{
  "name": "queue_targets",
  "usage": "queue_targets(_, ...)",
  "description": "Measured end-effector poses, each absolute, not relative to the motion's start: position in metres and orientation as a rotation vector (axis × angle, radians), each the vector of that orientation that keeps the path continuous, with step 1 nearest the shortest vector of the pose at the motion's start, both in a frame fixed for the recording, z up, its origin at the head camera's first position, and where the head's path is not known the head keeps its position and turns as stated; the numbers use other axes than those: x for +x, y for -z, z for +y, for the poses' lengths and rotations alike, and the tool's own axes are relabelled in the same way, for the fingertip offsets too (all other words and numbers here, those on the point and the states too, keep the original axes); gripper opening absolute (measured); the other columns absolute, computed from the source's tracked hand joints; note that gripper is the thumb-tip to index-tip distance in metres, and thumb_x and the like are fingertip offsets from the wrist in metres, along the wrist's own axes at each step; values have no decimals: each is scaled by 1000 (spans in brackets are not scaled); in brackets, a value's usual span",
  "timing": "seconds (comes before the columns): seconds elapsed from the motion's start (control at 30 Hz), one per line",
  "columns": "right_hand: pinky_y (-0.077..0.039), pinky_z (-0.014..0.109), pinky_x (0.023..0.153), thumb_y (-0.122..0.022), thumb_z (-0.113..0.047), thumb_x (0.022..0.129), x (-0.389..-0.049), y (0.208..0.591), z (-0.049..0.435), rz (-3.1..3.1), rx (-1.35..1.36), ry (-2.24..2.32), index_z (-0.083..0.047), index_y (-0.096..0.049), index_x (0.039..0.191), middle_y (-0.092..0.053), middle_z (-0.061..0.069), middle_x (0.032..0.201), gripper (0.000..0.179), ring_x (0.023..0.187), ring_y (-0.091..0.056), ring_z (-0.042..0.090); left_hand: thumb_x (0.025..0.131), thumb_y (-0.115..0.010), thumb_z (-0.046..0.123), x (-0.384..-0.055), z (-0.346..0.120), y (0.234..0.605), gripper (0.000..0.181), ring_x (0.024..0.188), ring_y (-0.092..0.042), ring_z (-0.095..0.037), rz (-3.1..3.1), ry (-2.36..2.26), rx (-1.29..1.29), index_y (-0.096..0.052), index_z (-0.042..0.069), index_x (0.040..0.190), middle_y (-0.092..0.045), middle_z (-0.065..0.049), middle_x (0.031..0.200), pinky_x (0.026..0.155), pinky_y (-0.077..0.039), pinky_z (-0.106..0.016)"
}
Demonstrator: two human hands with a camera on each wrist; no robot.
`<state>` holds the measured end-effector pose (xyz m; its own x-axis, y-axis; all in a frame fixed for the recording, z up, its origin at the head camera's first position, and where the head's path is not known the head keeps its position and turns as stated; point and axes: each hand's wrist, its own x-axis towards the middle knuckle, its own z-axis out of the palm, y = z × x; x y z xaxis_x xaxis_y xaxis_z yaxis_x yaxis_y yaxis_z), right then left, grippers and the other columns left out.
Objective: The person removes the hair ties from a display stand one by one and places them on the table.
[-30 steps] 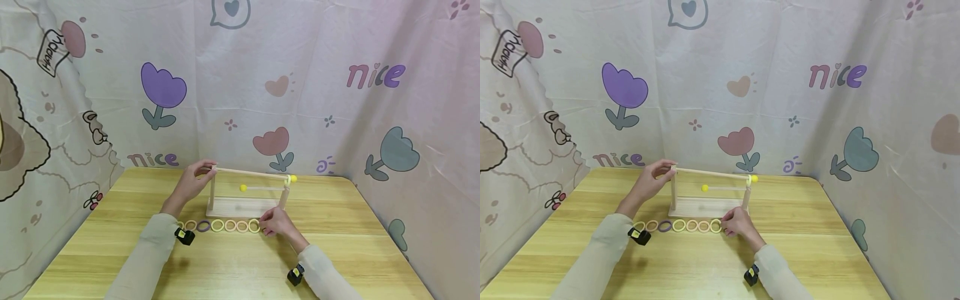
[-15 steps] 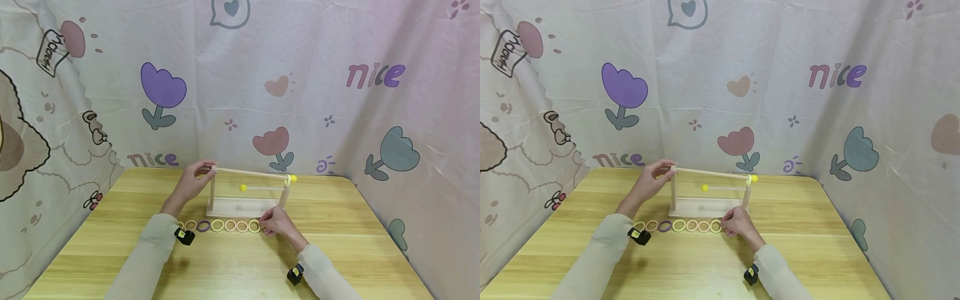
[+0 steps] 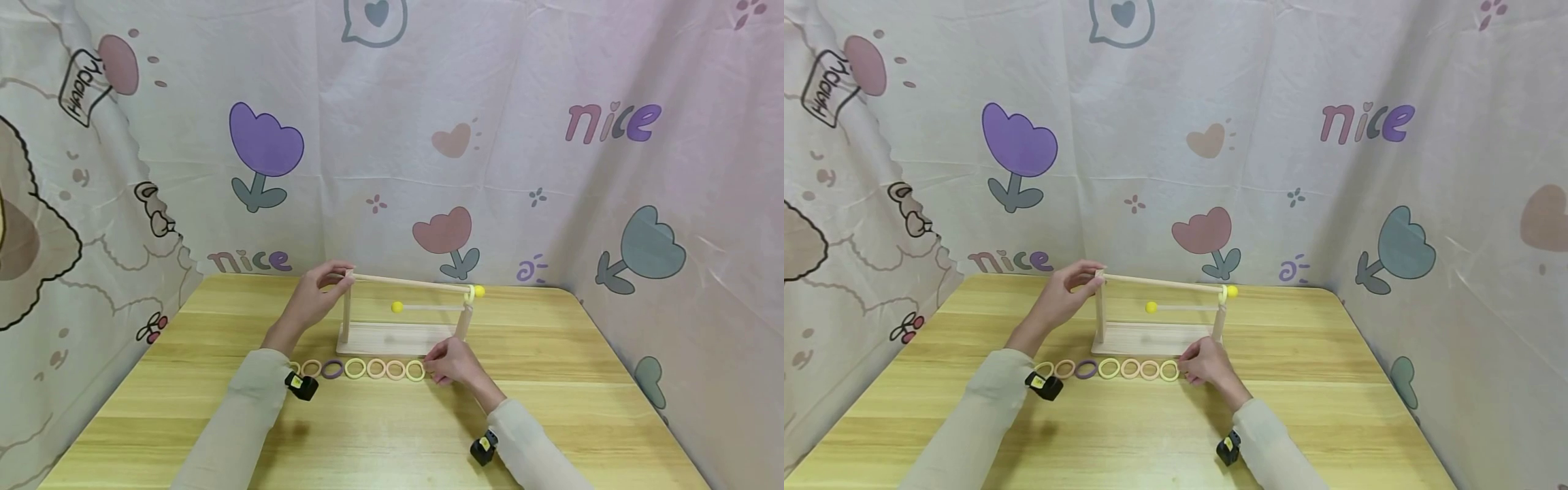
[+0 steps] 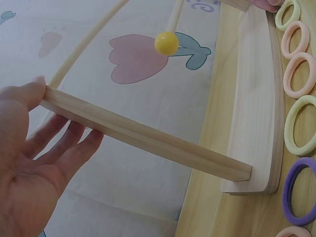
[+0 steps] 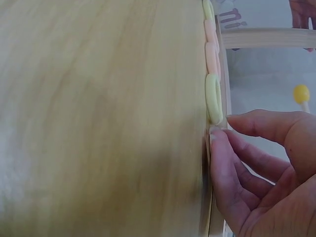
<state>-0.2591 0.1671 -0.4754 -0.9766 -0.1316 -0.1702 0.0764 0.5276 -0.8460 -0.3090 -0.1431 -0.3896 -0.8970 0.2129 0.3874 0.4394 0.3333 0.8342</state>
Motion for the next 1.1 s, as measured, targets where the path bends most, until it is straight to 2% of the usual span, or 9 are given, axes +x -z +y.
queue_targets(0.23,-59,28,52,-77,-3,88,-258,466,170,2591,-2,1445,0,-75,90,-72,13,74,4,54,-63,14,103,-63,11,-307,-141,386,30,119,-64,-40,-2390,1585,-589,-63,0,130,-67,-25,122,112,-48,-54)
queue_targets(0.43,-60,31,53,-80,-5,86,-255,444,176,2714,7,1442,-2,-76,89,-73,9,78,6,57,-65,18,102,-62,9,-290,-137,369,29,119,-64,-43,-2384,1597,-607,-63,-4,129,-67,-27,121,113,-48,-55)
queue_targets(0.63,-55,24,52,-80,-8,86,-257,424,188,2906,-1,1411,-4,-78,88,-76,9,82,5,61,-66,14,102,-62,9,-285,-135,365,29,118,-64,-43,-2372,1604,-619,-63,-4,129,-67,-27,120,113,-47,-57)
queue_targets(0.7,-55,23,56,-80,-10,85,-258,417,193,2991,-9,1397,-6,-79,88,-78,10,85,6,66,-68,13,102,-62,9,-286,-136,365,29,118,-63,-44,-2372,1609,-616,-63,-4,128,-66,-28,120,113,-47,-57)
queue_targets(0.9,-56,21,65,-81,-15,85,-259,403,202,3194,18,1437,-7,-81,90,-80,13,94,10,79,-76,24,102,-63,10,-286,-136,366,28,118,-64,-43,-2388,1593,-598,-63,-2,128,-67,-26,120,113,-48,-55)
queue_targets(1.1,-53,24,63,-81,-19,85,-261,400,204,3358,132,1453,-9,-81,89,-81,13,88,11,72,-77,24,102,-63,10,-285,-136,366,29,120,-63,-44,-2387,1605,-592,-63,-2,128,-66,-27,121,114,-47,-58)
